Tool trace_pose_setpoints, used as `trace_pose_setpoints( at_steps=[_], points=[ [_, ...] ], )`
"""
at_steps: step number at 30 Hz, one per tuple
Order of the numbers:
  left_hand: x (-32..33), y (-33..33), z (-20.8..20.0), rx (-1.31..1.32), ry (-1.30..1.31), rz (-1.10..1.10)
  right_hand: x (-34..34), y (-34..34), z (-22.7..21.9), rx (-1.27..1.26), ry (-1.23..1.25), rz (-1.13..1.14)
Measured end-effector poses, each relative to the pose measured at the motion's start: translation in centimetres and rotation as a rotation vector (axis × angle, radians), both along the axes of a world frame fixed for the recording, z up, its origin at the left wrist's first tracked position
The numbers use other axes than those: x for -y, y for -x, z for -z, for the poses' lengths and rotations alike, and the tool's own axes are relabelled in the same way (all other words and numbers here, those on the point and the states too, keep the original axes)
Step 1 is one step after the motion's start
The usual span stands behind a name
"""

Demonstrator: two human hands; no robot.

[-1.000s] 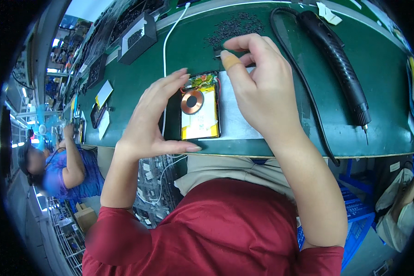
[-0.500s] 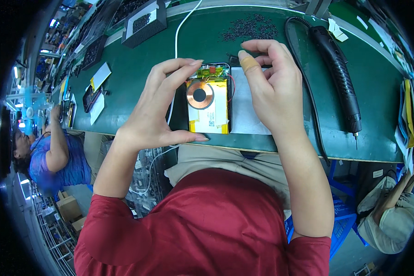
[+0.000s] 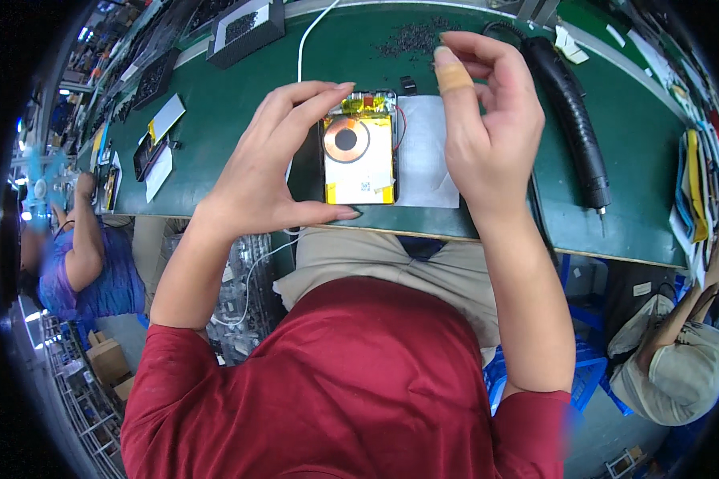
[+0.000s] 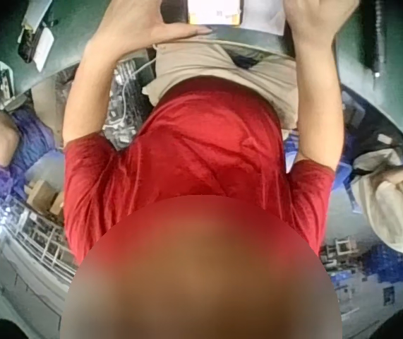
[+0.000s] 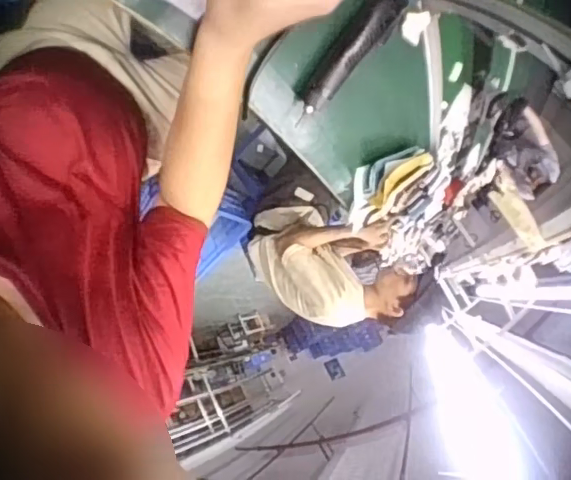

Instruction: Assembling a handheld electronic device by installing the battery and fastening components with an electric screwdriver.

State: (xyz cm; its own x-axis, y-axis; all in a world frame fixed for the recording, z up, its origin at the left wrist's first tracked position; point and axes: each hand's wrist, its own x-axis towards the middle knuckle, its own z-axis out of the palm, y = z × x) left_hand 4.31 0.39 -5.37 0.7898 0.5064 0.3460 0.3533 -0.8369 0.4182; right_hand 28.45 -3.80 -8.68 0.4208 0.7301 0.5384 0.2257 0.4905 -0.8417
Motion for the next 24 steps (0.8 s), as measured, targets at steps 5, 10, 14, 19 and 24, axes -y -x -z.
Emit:
trace_pose_setpoints(
  at_steps=[5, 10, 14, 19, 24],
  points=[
    [0.9, -0.7, 0.2, -0.017, -0.008, -0.063, 5.1, -0.7, -3.1, 0.507, 0.436, -0.01],
    [2.3, -1.5, 0.9, -0.023, 0.001, -0.129, 8.4, 1.7, -3.3, 0.707, 0.548, 0.023],
    [0.5, -0.6, -1.1, -0.079, 0.025, -0.037, 8.7, 4.5, -3.0, 0.916, 0.508, 0.155],
    [-7.1, -1.5, -4.9, 0.125, 0.03, 0.017, 7.5, 5.8, -2.0, 0.945, 0.478, 0.165],
    [-12.3, -4.3, -2.2, 0.489, -0.129, -0.278, 7.6, 4.6, -1.7, 0.915, 0.404, -0.021]
  ],
)
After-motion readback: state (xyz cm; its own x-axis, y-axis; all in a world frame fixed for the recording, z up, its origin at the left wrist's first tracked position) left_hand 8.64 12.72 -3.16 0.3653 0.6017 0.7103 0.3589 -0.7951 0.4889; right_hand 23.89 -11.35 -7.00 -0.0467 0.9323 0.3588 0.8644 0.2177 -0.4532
